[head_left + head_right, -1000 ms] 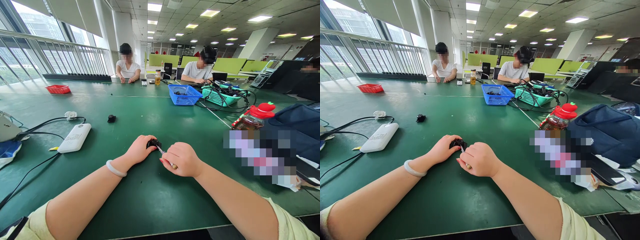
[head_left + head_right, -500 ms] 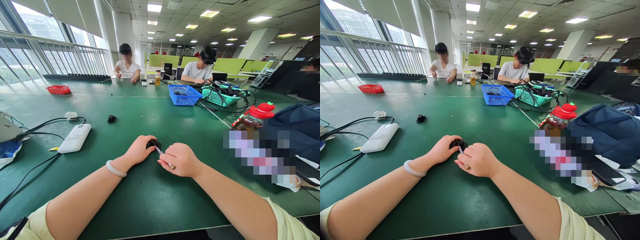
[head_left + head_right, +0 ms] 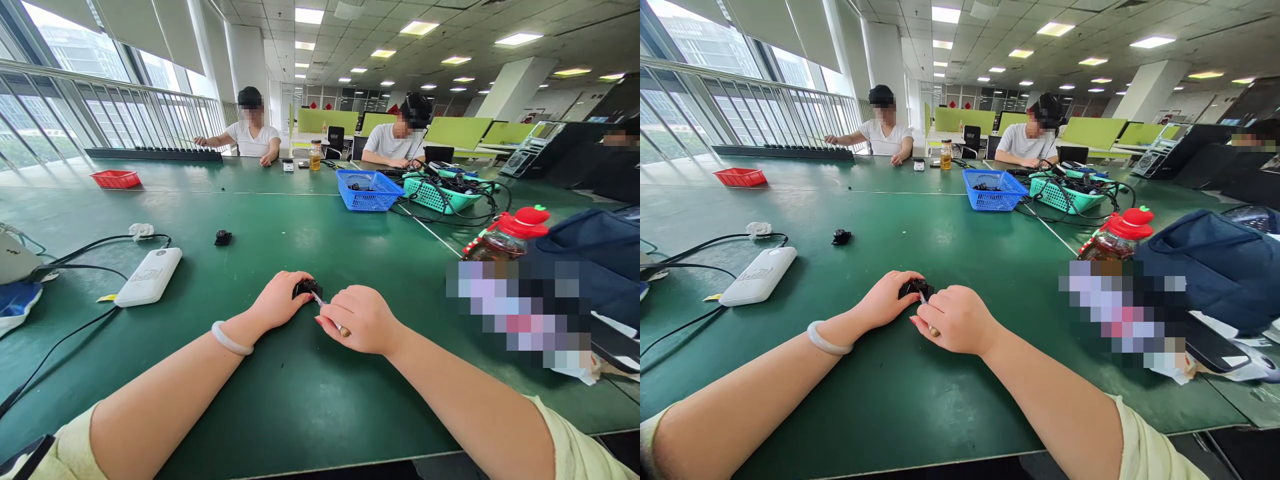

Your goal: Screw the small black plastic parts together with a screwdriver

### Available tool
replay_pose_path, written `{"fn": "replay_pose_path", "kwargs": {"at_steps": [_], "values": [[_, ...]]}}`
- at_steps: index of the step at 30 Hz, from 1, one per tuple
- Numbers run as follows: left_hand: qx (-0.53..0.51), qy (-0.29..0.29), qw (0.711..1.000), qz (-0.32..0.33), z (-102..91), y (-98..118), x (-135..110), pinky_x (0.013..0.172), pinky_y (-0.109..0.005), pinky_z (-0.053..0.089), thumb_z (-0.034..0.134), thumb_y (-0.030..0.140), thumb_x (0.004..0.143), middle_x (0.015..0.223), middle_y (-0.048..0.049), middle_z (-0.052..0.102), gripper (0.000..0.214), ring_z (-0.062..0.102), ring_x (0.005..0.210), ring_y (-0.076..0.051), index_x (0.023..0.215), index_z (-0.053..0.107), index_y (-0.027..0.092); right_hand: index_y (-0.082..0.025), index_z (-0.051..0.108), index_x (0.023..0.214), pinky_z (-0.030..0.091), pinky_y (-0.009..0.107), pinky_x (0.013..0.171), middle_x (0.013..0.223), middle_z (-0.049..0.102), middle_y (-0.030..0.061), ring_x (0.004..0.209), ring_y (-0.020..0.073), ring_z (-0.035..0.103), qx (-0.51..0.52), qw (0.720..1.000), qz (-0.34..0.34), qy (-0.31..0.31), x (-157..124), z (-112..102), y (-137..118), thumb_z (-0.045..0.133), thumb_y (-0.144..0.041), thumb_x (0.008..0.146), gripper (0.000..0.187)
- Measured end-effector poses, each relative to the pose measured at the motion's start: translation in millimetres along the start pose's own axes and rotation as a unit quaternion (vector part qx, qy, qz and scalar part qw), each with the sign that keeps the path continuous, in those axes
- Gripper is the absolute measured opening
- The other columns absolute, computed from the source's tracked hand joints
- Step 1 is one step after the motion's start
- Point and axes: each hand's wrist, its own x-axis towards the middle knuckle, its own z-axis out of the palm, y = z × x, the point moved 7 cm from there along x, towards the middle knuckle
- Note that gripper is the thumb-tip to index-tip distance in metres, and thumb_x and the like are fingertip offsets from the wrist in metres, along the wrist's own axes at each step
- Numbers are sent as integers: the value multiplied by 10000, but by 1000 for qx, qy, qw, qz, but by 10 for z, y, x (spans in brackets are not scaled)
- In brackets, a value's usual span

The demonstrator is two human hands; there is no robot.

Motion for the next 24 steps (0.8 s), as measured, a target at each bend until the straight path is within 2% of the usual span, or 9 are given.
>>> {"fn": "replay_pose_path", "kwargs": {"at_steps": [24], "values": [[8, 0, 1000, 10, 11, -22, 15, 1014, -410, 440, 571, 260, 851, 1162, -20, 686, 291, 571, 1113, -249, 1131, 646, 243, -183, 595, 629, 299, 263, 522, 549, 543, -21, 509, 103, 398, -25, 999, -3, 21, -5, -1, 15, 570, -237, 889, 267]]}}
